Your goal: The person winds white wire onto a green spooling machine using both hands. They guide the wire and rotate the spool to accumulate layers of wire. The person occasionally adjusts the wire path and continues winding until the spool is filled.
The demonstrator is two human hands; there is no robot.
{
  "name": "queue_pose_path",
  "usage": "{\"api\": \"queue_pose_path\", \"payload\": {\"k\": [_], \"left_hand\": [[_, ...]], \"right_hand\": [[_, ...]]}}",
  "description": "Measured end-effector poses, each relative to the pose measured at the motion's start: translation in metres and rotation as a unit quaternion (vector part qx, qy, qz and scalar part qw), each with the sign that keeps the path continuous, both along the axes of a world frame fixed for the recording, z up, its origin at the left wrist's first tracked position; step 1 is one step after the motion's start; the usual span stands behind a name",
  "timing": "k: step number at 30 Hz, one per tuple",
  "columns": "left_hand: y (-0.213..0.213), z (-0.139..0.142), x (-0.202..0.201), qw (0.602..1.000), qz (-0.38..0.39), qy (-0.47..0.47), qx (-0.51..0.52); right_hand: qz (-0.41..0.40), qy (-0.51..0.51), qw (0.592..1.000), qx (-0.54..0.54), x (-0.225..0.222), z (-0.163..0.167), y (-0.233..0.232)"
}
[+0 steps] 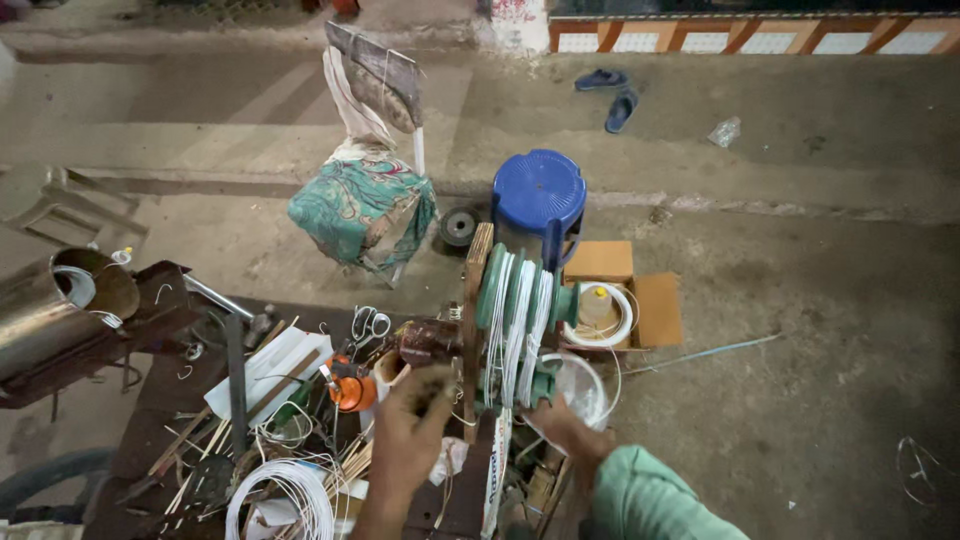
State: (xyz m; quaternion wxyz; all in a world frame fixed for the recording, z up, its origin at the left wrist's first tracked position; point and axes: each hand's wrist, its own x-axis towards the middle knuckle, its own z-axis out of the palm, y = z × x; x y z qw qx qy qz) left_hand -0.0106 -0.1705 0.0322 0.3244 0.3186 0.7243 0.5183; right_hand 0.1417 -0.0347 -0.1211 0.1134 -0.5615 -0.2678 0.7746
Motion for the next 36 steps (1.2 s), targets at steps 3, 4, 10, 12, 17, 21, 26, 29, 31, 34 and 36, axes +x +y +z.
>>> {"api": "queue_pose_path", "payload": {"k": [3,4,10,12,17,21,26,29,31,34,36], "left_hand": [[0.004,-0.006,-0.008,0.994,0.009,0.076,0.083],[0.006,-0.007,-0.01,0.986,0.012,0.129,0.104],[0.026,-0.008,-0.019,0.985,-0.058,0.157,0.04],[0.029,-0.008,-0.019,0.978,-0.092,0.185,0.024],[0.03,-0.009,-0.013,0.959,-0.098,0.256,0.069],[0.026,-0.006,-0.013,0.948,-0.107,0.297,0.05],[0.026,-0.004,-0.014,0.951,-0.114,0.288,0.015],[0.029,-0.008,-0.018,0.946,-0.115,0.301,0.033],[0.029,-0.011,-0.021,0.941,-0.121,0.313,0.048],[0.031,-0.011,-0.024,0.931,-0.128,0.34,0.027],[0.033,-0.008,-0.022,0.933,-0.133,0.334,0.026]], "right_hand": [[0.159,-0.07,0.97,0.169,0.011,0.032,-0.05],[0.211,-0.081,0.936,0.27,0.018,0.045,-0.062],[0.271,-0.084,0.554,0.782,0.032,0.139,-0.06],[0.334,-0.077,0.467,0.815,0.028,0.179,-0.035],[0.23,-0.048,0.341,0.91,0.027,0.268,0.06],[0.097,-0.066,0.543,0.831,0.0,0.224,0.167],[0.223,-0.178,0.815,0.505,-0.008,0.051,0.147],[0.246,-0.122,0.87,0.41,0.008,0.002,0.04],[0.25,-0.049,0.91,0.327,0.021,-0.006,-0.029],[0.328,-0.04,0.801,0.499,0.035,0.049,-0.088],[0.33,-0.046,0.65,0.683,0.039,0.106,-0.081]]}}
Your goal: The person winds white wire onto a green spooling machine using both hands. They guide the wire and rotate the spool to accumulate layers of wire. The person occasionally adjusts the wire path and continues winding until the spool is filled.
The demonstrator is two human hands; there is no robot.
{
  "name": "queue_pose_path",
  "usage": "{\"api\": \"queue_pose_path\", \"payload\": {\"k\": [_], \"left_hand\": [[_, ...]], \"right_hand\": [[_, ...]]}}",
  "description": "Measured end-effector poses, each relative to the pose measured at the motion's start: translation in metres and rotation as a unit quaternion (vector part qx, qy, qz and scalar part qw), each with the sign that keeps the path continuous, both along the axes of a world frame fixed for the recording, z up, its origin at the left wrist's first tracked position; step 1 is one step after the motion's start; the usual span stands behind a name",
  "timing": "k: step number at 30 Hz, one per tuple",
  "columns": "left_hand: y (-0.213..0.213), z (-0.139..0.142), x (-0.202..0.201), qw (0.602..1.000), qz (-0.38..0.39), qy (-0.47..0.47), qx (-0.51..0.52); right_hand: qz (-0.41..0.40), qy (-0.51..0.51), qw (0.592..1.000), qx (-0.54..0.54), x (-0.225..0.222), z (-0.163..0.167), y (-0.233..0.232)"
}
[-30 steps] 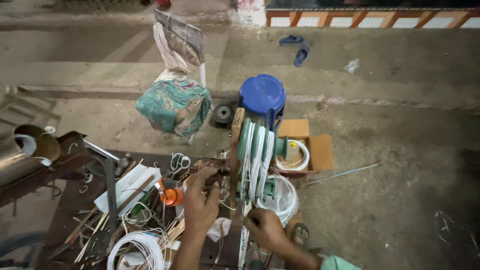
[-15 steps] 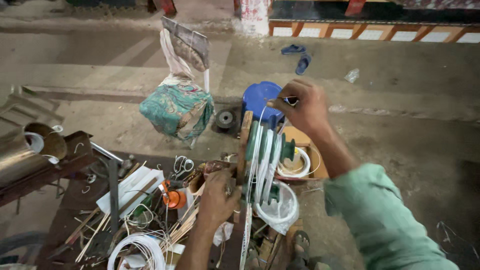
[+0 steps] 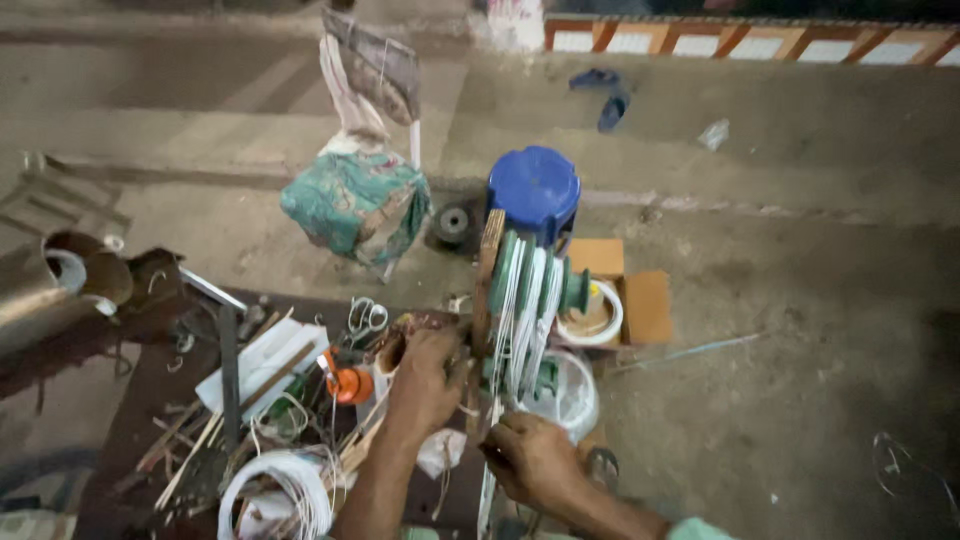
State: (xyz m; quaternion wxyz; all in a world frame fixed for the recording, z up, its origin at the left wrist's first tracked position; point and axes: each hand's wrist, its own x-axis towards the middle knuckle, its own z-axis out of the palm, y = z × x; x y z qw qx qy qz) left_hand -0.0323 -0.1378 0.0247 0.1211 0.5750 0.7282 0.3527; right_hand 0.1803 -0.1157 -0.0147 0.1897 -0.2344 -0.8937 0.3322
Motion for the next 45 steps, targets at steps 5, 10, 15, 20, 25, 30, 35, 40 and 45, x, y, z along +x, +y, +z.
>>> {"api": "queue_pose_path", "payload": {"k": [5,10,15,20,25,30,35,40,45], "left_hand": [[-0.003,0.016,0.002,0.997,-0.003,-0.078,-0.018],[-0.001,0.015,0.004,0.999,0.001,-0.034,0.034],[0.001,0.009,0.001,0.999,0.006,-0.035,0.028],[0.003,0.009,-0.002,0.999,0.017,-0.04,0.006],[0.005,0.015,0.001,0.998,0.02,-0.056,0.006],[0.004,0.022,0.004,0.997,0.002,-0.063,0.039],[0.002,0.014,0.002,0.998,0.027,-0.064,0.012],[0.003,0.003,0.002,0.999,0.022,-0.03,0.015],[-0.012,0.007,0.047,0.985,0.101,-0.002,0.138]], "right_hand": [[0.058,0.039,0.94,0.334,-0.011,0.126,0.117],[-0.132,0.11,0.985,-0.034,-0.04,0.1,0.251],[-0.201,-0.065,0.952,-0.221,-0.045,-0.071,0.202],[-0.173,-0.025,0.845,-0.506,-0.017,-0.115,0.028],[0.093,0.004,0.987,0.132,-0.004,0.041,0.024],[0.096,0.155,0.952,0.247,-0.023,0.16,0.16],[-0.139,0.082,0.967,-0.199,-0.053,0.149,0.215],[-0.219,0.024,0.972,0.08,-0.053,0.133,0.202],[-0.238,-0.03,0.962,0.13,-0.054,0.144,0.199]]}}
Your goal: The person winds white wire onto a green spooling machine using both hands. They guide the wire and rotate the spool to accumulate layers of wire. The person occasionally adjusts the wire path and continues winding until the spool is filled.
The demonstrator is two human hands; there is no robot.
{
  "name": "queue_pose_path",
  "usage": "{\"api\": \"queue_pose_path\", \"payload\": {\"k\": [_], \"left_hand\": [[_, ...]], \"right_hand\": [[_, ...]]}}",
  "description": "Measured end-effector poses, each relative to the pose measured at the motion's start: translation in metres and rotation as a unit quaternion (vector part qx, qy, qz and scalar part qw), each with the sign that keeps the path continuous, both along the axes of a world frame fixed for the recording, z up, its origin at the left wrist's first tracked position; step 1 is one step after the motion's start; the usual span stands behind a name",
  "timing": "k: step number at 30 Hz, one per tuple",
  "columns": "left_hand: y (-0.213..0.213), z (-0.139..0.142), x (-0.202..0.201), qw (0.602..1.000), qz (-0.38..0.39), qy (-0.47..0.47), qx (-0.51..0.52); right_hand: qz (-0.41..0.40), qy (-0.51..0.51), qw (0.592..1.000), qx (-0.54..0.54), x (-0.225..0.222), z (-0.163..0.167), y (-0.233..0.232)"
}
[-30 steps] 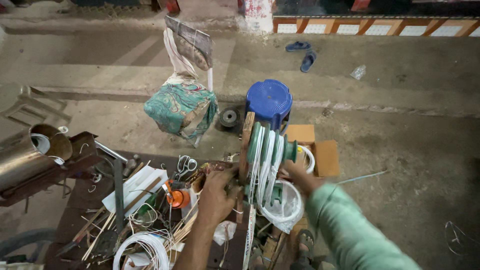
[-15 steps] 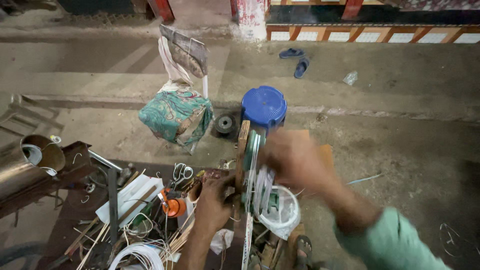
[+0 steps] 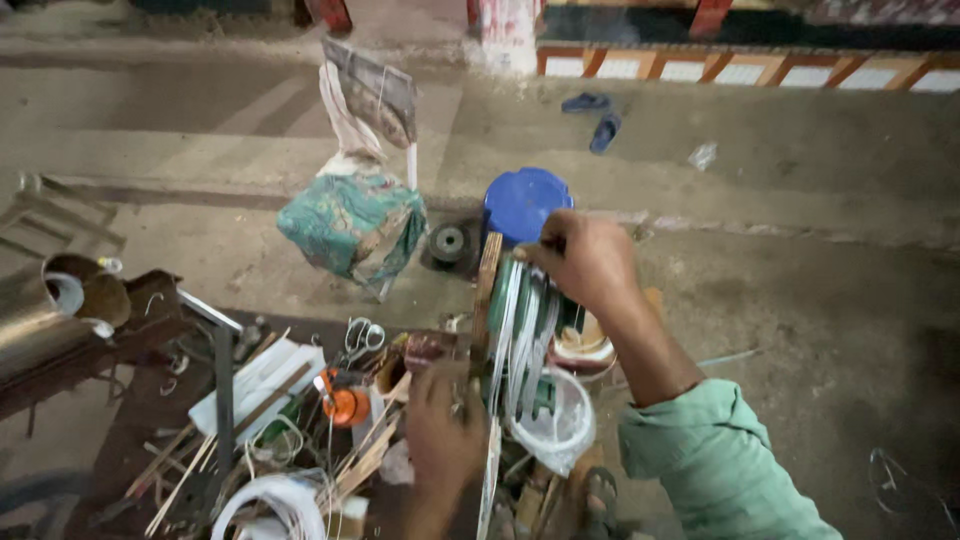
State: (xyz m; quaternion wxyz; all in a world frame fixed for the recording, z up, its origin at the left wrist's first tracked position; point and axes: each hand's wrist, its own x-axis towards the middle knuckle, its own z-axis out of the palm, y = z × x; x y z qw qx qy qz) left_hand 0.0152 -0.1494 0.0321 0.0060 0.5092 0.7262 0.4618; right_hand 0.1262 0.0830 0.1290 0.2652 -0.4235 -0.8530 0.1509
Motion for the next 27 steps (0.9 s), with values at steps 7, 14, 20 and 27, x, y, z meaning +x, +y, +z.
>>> {"api": "queue_pose_path", "payload": {"k": [7,14,20,27], "left_hand": [[0.014,0.008,0.096,0.98,-0.159,-0.117,-0.038],[0.059,0.007,0.119,0.891,-0.313,-0.304,-0.124],[0.049,0.028,0.138,0.924,-0.36,-0.092,-0.087],[0.0,0.035,0.063,0.963,-0.15,-0.194,-0.114]], "right_hand": [[-0.024,-0.033,0.999,-0.035,-0.006,0.006,-0.004],[0.0,-0.008,1.0,-0.03,-0.005,0.0,0.005],[0.145,0.035,0.962,-0.228,-0.005,-0.014,0.046],[0.169,0.153,0.92,-0.318,-0.002,-0.114,0.062]]}}
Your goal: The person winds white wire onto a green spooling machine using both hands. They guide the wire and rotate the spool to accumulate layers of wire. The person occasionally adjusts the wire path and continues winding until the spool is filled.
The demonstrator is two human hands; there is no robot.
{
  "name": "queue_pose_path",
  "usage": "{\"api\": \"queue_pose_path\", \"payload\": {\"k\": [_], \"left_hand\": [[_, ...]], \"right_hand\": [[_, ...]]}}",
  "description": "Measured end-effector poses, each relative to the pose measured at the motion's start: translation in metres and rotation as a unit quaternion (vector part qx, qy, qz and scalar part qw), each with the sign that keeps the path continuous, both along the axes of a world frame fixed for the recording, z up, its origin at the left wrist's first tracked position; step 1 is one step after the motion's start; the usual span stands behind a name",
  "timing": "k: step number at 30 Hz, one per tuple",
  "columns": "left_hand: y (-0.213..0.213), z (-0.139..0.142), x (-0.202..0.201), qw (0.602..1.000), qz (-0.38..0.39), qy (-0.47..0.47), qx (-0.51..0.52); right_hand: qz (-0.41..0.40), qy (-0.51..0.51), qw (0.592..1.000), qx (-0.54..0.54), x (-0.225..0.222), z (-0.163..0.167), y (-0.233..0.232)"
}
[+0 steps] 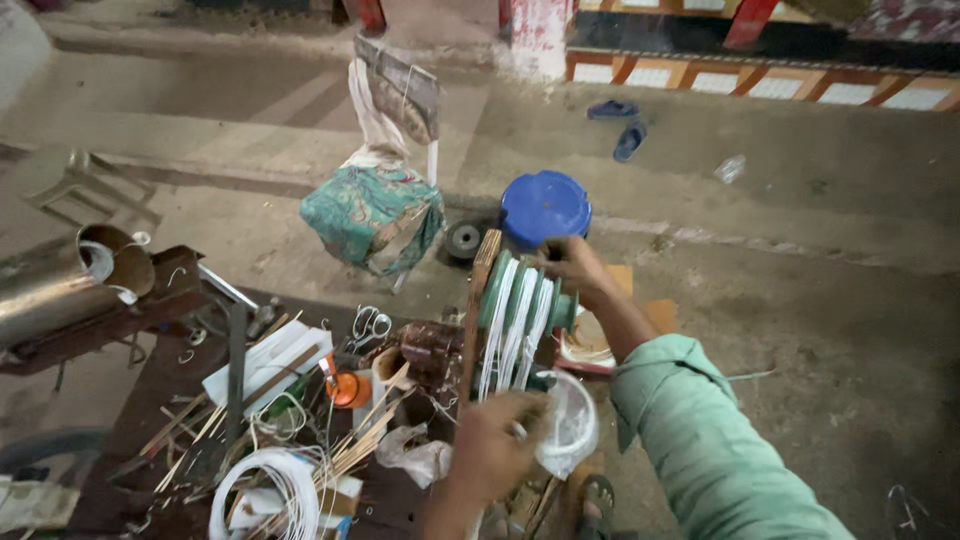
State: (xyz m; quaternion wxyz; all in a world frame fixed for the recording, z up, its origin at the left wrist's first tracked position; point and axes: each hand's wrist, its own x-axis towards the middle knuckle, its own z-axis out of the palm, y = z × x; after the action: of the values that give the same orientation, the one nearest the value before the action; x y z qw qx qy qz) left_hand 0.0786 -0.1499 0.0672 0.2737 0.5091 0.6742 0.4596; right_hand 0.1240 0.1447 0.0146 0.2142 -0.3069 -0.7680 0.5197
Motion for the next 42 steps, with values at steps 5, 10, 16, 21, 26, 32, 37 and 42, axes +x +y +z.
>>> {"api": "queue_pose_path", "payload": {"k": [5,10,16,21,26,32,37,42], "left_hand": [[-0.034,-0.013,-0.06,0.982,0.161,-0.094,0.005],[-0.05,-0.03,-0.077,0.982,0.17,-0.071,-0.039],[-0.039,-0.052,-0.076,0.994,0.091,0.032,0.051],[-0.039,-0.056,-0.062,0.993,0.104,-0.057,0.019],[-0.05,-0.062,-0.054,0.988,0.108,-0.108,-0.001],[-0.059,-0.069,-0.058,0.994,0.097,-0.05,-0.022],[-0.053,-0.068,-0.066,0.999,0.036,0.002,-0.037],[-0.048,-0.066,-0.063,0.984,0.041,-0.075,-0.157]], "right_hand": [[-0.048,-0.168,0.98,-0.098,0.012,-0.102,-0.062],[-0.052,0.09,0.989,-0.102,0.018,-0.134,-0.169],[-0.021,-0.111,0.993,0.043,0.052,-0.061,-0.258],[0.077,-0.063,0.902,0.421,0.053,0.054,-0.221],[-0.029,-0.016,0.909,0.415,0.045,0.121,-0.089],[-0.133,-0.036,0.99,-0.027,0.021,-0.023,0.007],[-0.089,0.043,0.985,-0.143,0.024,-0.135,-0.108],[-0.053,-0.109,0.977,-0.178,0.044,-0.096,-0.244]]}}
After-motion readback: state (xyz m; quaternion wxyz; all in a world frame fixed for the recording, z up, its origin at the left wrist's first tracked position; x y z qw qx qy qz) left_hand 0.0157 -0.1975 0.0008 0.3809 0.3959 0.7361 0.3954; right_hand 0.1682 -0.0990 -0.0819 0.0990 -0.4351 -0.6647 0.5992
